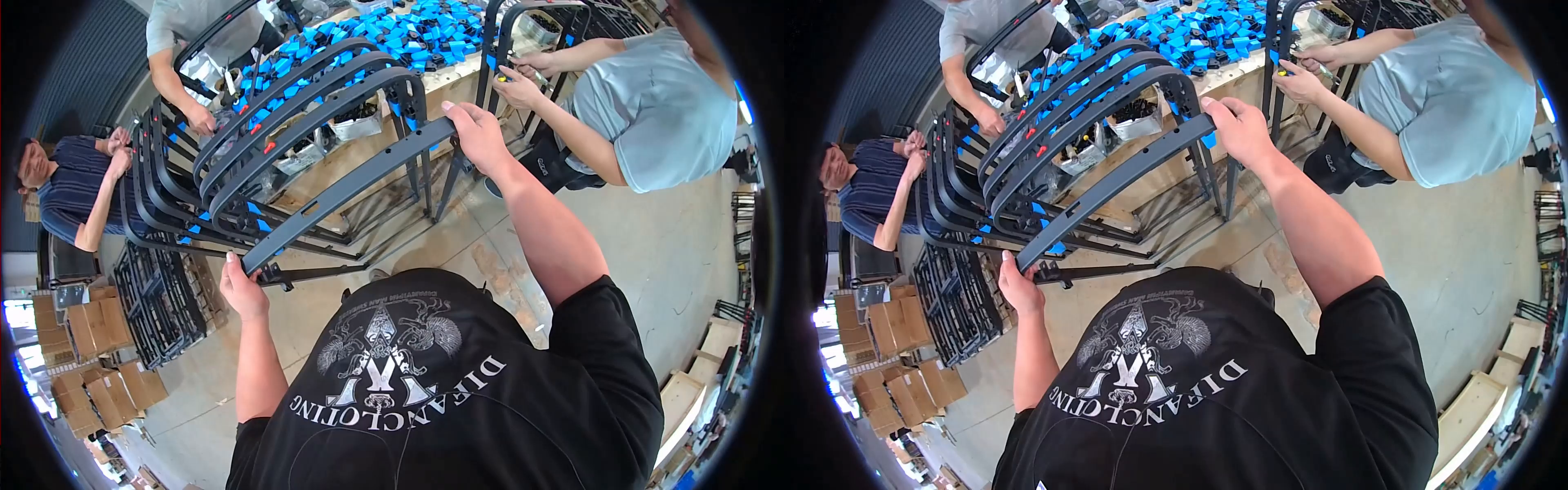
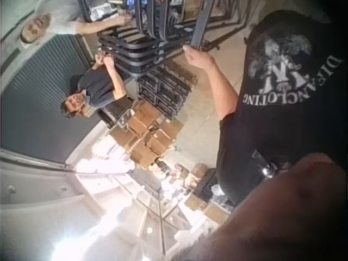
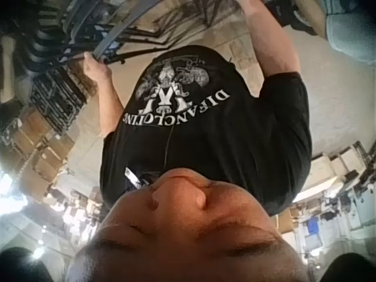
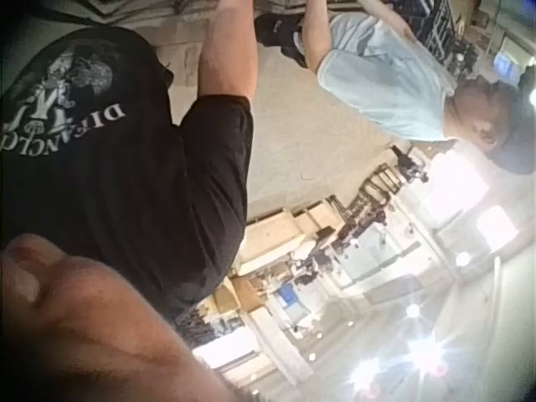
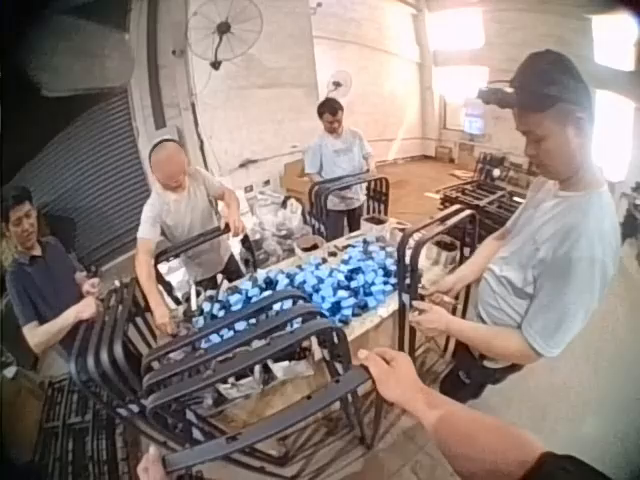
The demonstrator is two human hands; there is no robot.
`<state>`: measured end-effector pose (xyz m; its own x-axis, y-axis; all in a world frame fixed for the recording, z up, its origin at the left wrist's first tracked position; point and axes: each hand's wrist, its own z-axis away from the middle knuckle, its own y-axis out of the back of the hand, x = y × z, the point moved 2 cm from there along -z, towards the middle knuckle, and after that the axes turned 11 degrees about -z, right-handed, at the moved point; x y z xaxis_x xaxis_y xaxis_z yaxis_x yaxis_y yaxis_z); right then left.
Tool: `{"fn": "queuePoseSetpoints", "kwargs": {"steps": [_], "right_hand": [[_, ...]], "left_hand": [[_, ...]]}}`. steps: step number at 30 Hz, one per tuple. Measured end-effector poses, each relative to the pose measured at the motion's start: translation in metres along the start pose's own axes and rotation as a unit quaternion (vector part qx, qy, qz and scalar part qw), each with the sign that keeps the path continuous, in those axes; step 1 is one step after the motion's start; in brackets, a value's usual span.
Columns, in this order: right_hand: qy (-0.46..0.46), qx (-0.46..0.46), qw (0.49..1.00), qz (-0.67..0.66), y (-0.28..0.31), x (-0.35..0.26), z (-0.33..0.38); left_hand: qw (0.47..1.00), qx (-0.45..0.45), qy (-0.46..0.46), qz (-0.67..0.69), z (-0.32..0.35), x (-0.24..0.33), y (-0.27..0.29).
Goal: Assemble metal frames by attaching blue plastic components and trimming them with pliers.
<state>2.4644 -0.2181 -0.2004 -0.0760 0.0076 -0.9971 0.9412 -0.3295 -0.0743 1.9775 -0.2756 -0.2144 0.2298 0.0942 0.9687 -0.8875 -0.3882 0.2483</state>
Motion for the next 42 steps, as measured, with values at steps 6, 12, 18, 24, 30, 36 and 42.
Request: {"fn": "queuePoseSetpoints", "kwargs": {"steps": [6, 12, 18, 24, 30, 36, 42], "right_hand": [[-0.033, 0.04, 0.998, -0.04, -0.04, 0.0, -0.01], [-0.012, 0.04, 0.999, 0.008, -0.047, 0.0, -0.039], [-0.003, 0.073, 0.997, -0.027, -0.047, 0.002, -0.051], [0.024, 0.05, 0.997, -0.052, -0.063, -0.007, -0.057], [-0.036, 0.08, 0.996, -0.035, -0.062, -0.014, -0.053], [0.022, 0.04, 0.999, -0.02, -0.025, -0.011, -0.077], [-0.107, 0.088, 0.973, -0.186, 0.0, 0.029, -0.133]], "left_hand": [[0.999, -0.011, -0.016, 0.035, -0.044, -0.008, 0.005], [0.999, -0.001, 0.005, 0.044, -0.061, -0.018, 0.006], [0.997, -0.045, -0.032, 0.06, -0.064, 0.002, -0.007], [0.997, -0.058, -0.028, 0.04, -0.072, 0.02, -0.007], [0.992, -0.032, -0.115, -0.046, -0.069, 0.023, 0.001], [0.874, 0.092, -0.377, -0.293, -0.068, 0.093, -0.005], [0.842, -0.024, -0.312, -0.439, -0.072, 0.165, -0.083]]}}
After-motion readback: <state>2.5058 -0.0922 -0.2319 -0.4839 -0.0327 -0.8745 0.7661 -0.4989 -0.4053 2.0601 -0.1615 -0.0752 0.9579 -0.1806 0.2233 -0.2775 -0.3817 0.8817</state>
